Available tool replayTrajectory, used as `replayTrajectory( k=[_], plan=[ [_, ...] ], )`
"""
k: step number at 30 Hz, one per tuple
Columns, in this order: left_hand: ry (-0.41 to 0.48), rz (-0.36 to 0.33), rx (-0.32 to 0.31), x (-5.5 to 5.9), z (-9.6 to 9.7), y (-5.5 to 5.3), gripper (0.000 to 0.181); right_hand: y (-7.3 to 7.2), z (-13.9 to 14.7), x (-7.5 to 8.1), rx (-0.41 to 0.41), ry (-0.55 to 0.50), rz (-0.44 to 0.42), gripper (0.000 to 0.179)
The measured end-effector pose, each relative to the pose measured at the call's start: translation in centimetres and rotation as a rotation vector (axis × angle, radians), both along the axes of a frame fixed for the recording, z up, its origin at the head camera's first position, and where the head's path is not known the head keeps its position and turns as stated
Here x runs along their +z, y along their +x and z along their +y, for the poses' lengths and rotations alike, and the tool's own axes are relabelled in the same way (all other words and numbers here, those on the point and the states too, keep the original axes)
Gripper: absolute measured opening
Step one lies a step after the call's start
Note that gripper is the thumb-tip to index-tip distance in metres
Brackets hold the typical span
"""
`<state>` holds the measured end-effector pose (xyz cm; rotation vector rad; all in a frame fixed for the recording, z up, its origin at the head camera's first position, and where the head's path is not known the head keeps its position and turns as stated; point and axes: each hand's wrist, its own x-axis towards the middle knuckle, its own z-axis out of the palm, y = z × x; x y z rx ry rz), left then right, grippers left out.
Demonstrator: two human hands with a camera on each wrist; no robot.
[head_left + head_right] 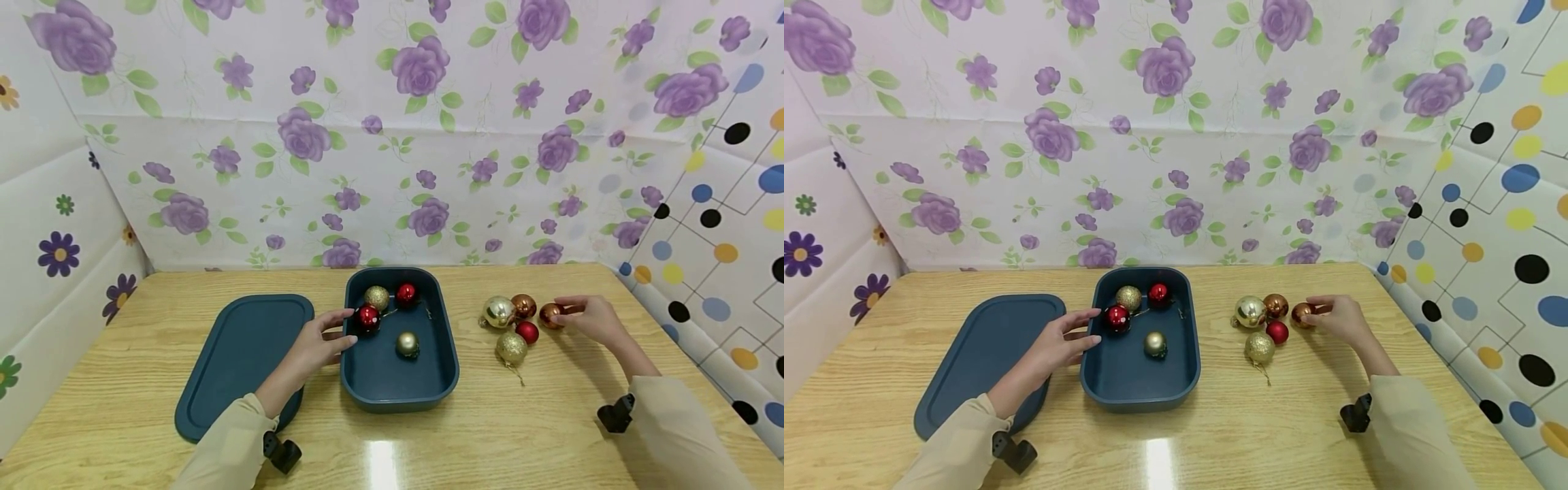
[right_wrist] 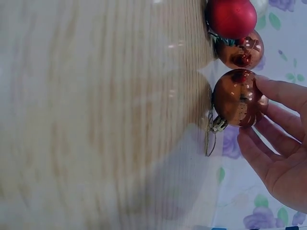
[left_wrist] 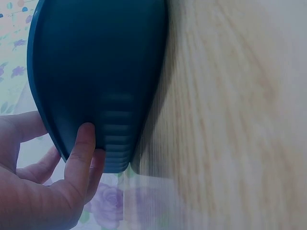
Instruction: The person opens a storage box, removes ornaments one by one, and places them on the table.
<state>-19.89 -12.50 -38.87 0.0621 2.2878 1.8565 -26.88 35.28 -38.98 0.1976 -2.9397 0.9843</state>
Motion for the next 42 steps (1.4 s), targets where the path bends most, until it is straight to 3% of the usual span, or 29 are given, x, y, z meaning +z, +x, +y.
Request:
replayTrajectory(
  k=[17, 42],
  plan=[
    [0.006, 0.01, -0.005, 0.2, -0.05, 0.05, 0.049, -0.02, -0.18, 0.17, 0.023, -0.034, -0.058, 0.056],
    [0.018, 0.003, -0.003, 0.15, -0.09, 0.03, 0.05, 0.62, -0.63, 0.27, 0.047, -0.053, -0.074, 0.058]
  ],
)
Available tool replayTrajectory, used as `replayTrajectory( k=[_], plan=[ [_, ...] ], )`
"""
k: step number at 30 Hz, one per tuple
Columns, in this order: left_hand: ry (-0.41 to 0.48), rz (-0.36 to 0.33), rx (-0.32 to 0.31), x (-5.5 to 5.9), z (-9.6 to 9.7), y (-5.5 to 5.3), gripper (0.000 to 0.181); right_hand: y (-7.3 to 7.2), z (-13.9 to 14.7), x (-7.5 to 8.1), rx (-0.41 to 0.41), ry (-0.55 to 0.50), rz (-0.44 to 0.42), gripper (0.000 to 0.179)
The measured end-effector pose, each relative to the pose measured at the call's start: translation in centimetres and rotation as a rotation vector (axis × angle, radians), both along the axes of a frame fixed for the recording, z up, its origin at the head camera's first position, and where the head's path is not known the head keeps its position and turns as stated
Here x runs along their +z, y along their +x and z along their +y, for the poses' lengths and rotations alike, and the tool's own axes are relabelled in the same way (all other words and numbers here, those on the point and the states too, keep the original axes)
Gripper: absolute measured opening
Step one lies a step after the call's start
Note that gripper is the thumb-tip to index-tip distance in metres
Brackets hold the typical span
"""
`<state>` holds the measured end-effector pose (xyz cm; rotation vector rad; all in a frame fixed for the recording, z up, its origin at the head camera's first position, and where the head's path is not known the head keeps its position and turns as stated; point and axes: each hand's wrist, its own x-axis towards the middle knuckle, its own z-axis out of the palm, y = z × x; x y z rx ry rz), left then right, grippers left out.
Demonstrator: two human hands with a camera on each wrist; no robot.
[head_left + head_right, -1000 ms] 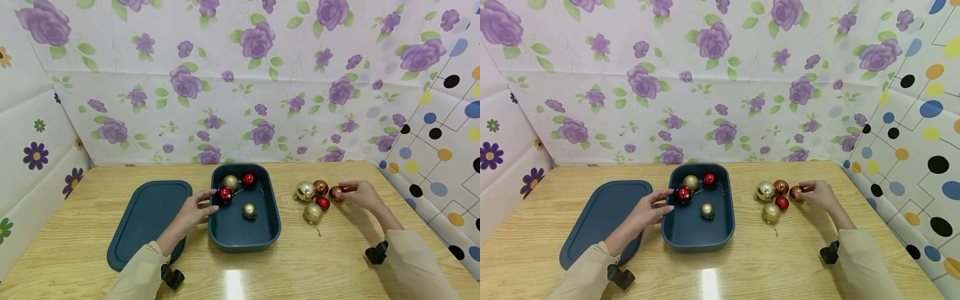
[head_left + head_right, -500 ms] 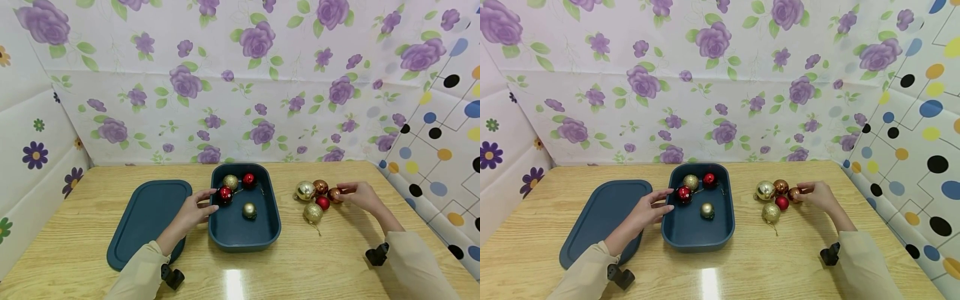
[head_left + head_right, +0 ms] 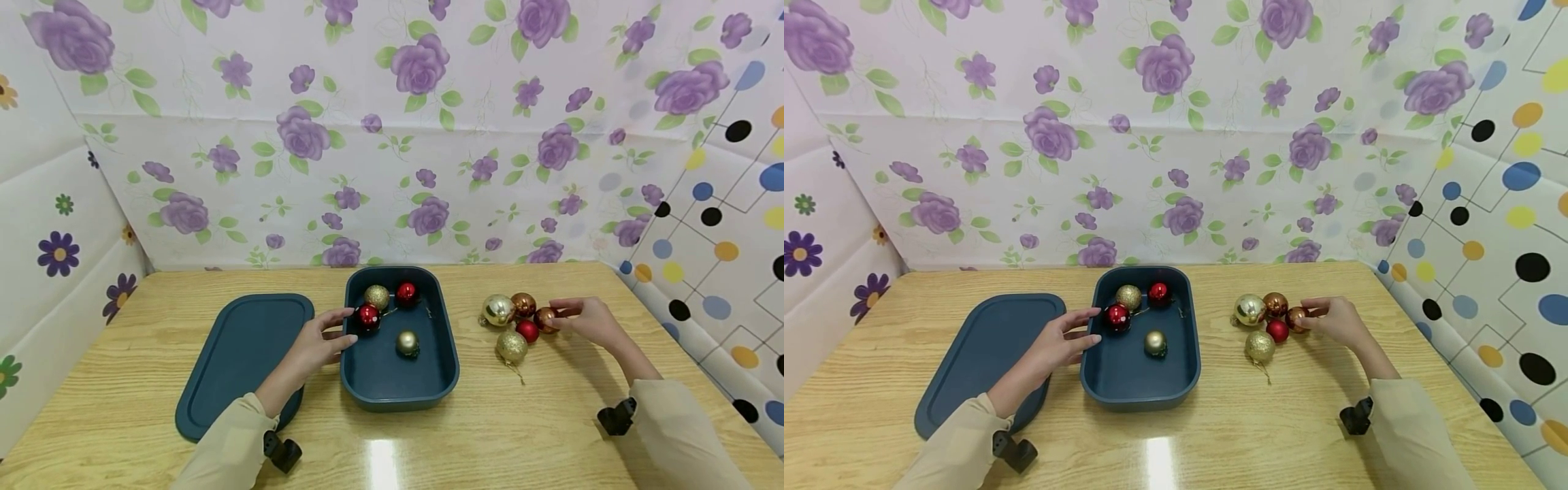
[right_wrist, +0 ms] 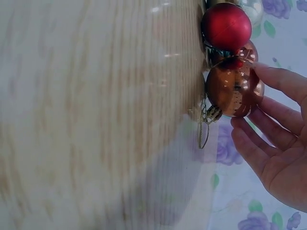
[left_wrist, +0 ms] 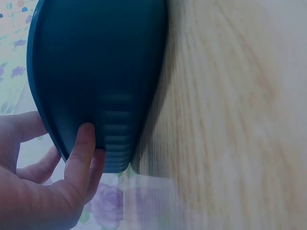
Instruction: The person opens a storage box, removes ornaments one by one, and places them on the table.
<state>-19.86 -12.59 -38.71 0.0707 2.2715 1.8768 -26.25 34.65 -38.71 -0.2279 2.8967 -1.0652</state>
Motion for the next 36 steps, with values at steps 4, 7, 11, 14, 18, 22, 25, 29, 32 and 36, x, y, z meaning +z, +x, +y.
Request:
replayTrajectory(
  k=[4, 7, 11, 14, 18, 22, 25, 29, 32, 36],
  plan=[
    [0.002, -0.001, -0.003, 0.0, 0.0, 0.0, 0.05, 0.1, 0.0, 0.3, 0.002, -0.005, 0.017, 0.059],
    [0.001, -0.002, -0.002, 0.1, 0.0, 0.0, 0.05, 0.2, -0.2, 0.8, 0.012, -0.005, 0.059, 0.058],
    [0.001, -0.006, 0.002, 0.0, 0.0, 0.0, 0.05, 0.2, -1.2, 1.9, 0.025, -0.022, 0.096, 0.058],
    [-0.002, -0.006, 0.003, 0.0, 0.0, 0.0, 0.05, 0.3, -2.8, 3.0, 0.054, -0.065, 0.099, 0.058],
    [-0.003, -0.007, 0.003, 0.0, 0.0, -0.1, 0.049, 0.3, -5.5, 4.2, 0.108, -0.133, 0.089, 0.059],
    [-0.004, -0.008, 0.003, 0.1, 0.0, -0.1, 0.049, 0.2, -8.3, 5.0, 0.183, -0.165, 0.089, 0.056],
    [-0.011, -0.007, 0.003, 0.1, 0.0, -0.1, 0.049, 0.2, -10.5, 5.4, 0.247, -0.187, 0.106, 0.054],
    [-0.013, -0.01, 0.005, 0.2, 0.0, 0.0, 0.049, 0.2, -13.4, 5.5, 0.316, -0.208, 0.124, 0.051],
    [-0.015, -0.01, 0.006, 0.1, 0.0, -0.1, 0.049, 0.4, -15.3, 5.2, 0.364, -0.194, 0.126, 0.05],
    [-0.015, -0.01, 0.005, 0.2, 0.1, 0.0, 0.05, 0.8, -17.6, 4.8, 0.444, -0.157, 0.123, 0.049]
  ],
)
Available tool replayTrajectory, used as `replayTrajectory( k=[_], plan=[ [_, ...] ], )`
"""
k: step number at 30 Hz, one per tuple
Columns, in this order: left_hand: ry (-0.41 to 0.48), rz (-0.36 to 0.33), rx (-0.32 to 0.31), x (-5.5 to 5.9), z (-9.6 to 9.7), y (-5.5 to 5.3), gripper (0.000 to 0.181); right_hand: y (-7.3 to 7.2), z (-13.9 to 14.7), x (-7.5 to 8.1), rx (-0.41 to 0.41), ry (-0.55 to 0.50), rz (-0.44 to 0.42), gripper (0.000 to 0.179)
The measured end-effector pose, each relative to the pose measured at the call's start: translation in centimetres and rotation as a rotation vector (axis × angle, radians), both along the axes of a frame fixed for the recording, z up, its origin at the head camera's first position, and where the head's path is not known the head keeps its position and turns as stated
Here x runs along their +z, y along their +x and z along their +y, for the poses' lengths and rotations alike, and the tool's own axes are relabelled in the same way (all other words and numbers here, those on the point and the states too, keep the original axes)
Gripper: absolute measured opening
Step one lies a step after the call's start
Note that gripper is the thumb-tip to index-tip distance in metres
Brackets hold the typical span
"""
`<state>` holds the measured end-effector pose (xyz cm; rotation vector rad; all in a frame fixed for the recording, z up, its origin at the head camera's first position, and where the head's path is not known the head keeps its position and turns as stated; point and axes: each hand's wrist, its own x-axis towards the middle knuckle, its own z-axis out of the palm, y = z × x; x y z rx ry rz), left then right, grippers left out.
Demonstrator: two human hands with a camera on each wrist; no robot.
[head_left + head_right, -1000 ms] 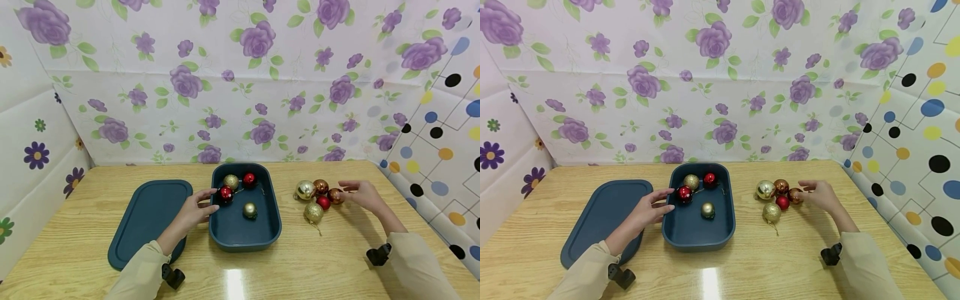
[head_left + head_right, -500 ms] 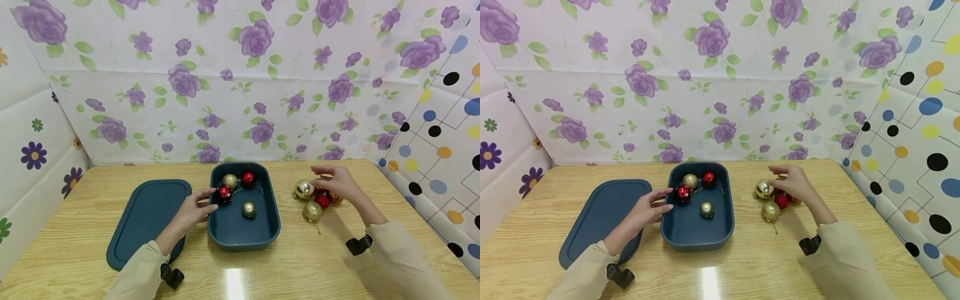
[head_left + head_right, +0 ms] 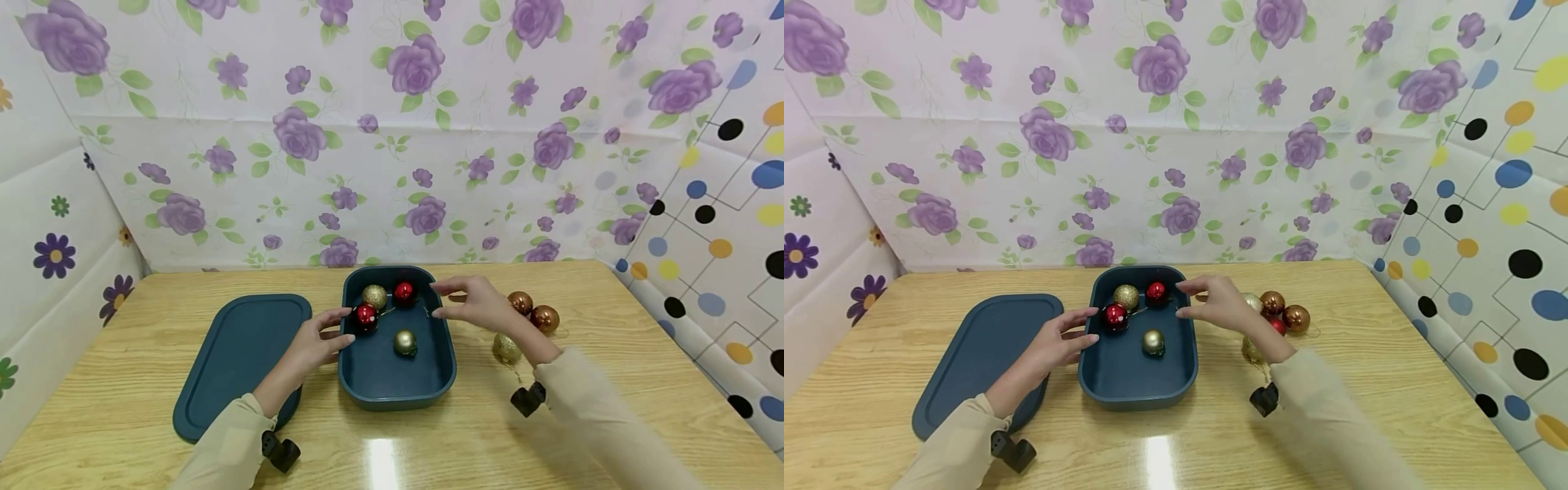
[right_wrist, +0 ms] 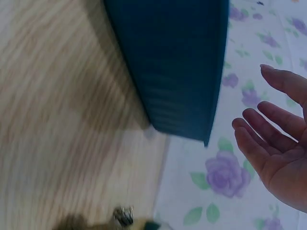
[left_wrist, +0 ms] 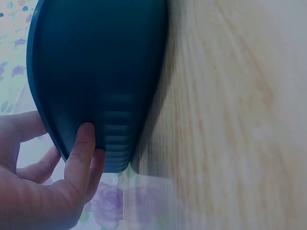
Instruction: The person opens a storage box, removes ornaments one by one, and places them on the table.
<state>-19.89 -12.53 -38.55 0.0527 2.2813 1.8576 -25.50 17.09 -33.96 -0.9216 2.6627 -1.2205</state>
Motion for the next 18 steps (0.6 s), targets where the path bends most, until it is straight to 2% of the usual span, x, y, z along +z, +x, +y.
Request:
replayTrajectory(
  k=[9, 18],
  plan=[
    [0.013, -0.003, -0.004, -0.1, 0.0, 0.0, 0.05, 0.4, -3.7, -1.5, 0.148, 0.15, 0.077, 0.045],
    [0.008, -0.003, 0.001, -0.1, 0.0, 0.0, 0.05, 0.5, -5.6, -2.5, 0.181, 0.302, 0.081, 0.044]
  ],
)
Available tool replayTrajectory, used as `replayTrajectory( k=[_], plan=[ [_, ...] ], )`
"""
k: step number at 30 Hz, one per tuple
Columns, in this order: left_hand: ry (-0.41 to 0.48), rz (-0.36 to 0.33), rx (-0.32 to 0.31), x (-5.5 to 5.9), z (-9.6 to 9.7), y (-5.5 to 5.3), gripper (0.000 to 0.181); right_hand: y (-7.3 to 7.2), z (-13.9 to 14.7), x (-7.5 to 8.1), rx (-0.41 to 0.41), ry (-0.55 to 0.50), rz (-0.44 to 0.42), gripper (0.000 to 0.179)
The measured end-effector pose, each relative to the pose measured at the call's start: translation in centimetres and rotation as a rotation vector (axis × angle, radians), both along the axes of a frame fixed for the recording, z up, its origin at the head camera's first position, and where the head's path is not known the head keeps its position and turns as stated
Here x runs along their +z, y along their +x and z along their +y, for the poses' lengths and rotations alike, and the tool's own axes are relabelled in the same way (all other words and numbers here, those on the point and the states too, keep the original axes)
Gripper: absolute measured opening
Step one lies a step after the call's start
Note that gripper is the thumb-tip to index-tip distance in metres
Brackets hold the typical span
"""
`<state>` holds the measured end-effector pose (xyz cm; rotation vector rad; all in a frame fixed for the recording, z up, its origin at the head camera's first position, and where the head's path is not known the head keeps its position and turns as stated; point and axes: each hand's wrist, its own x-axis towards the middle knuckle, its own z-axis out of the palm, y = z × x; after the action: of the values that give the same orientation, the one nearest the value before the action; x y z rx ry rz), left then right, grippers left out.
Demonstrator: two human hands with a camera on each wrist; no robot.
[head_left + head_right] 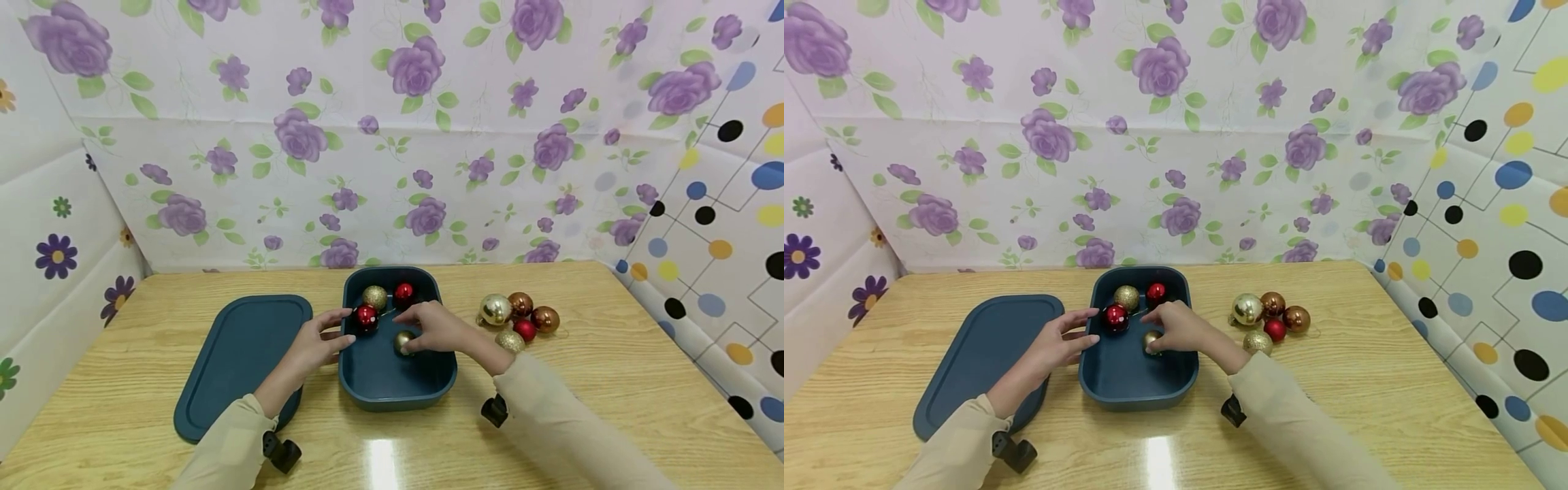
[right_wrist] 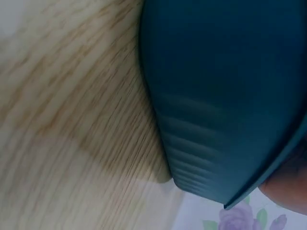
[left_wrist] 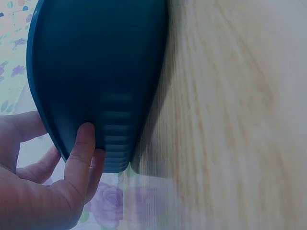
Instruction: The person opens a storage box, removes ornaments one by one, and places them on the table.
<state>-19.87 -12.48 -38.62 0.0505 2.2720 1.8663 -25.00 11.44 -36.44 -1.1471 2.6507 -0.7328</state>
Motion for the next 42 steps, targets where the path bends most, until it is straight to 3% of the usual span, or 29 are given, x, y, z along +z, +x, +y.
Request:
replayTrajectory(
  k=[8, 20, 29, 42],
  plan=[
    [0.0, 0.001, -0.003, -0.1, 0.0, 0.0, 0.05, -0.2, -0.8, -0.1, -0.01, 0.103, 0.02, 0.041],
    [0.001, 0.004, -0.005, 0.1, -0.1, 0.1, 0.05, 0.1, -1.2, 0.0, -0.045, 0.141, 0.025, 0.033],
    [0.007, 0.007, -0.009, -0.1, -0.1, 0.1, 0.05, 0.6, -0.2, -0.2, 0.002, 0.027, 0.108, 0.032],
    [0.003, 0.009, -0.006, -0.1, -0.1, 0.0, 0.05, 1.5, 2.8, 1.3, -0.027, -0.158, 0.065, 0.032]
  ],
)
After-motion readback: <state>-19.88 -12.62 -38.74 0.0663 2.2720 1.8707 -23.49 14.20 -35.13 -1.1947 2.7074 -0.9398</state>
